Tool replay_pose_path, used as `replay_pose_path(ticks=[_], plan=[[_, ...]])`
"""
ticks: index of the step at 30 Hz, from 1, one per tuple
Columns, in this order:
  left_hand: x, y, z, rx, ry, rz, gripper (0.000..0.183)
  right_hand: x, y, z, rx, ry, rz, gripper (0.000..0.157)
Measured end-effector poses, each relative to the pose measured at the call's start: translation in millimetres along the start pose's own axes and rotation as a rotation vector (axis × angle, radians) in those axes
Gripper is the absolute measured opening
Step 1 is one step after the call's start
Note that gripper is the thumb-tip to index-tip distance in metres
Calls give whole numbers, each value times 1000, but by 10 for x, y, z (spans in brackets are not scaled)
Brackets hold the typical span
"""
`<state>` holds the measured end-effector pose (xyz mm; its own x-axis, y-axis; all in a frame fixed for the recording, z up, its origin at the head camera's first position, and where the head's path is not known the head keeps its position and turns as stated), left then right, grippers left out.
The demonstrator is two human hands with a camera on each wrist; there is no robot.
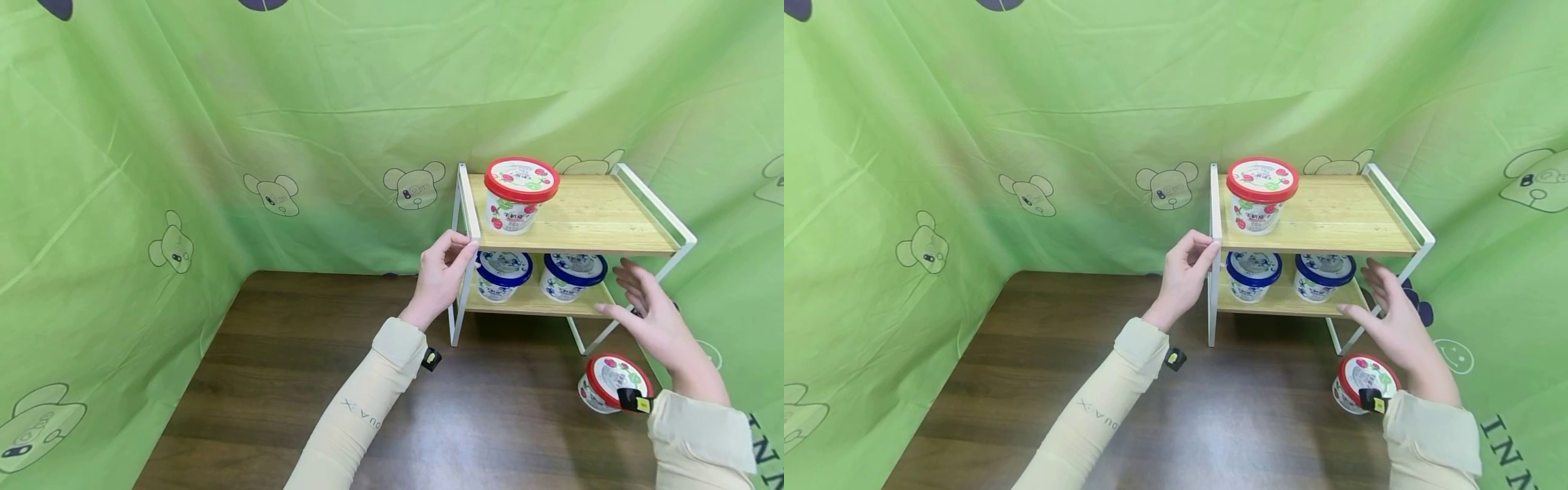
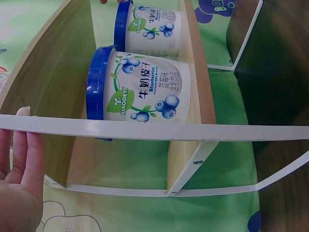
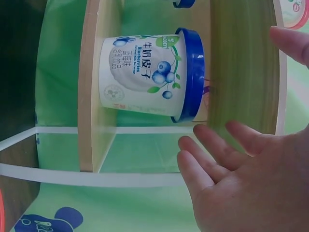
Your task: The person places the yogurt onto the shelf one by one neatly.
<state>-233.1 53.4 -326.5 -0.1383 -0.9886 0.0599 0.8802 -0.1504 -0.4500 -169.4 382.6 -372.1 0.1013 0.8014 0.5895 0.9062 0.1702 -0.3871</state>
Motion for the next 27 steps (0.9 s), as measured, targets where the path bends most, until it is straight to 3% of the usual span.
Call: replay_pose_path(ticks=[14,27], plan=[[5,3,-8,-8,2,8,6,56,147,-7,7,33,4,79],[2,2,11,-5,-4,3,6,71,211,-26,69,-37,66,74]])
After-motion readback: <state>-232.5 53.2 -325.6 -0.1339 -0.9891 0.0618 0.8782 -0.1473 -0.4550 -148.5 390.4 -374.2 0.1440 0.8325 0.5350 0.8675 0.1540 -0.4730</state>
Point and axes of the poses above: each hand's wrist, its own y-axis away from the middle knuckle, its own x-axis out of the back of the hand, z = x × y, the point moved 4 cm from there along -y, towards the middle knuckle, and after that the axes turned 12 degrees about x, right-handed, at the moved point
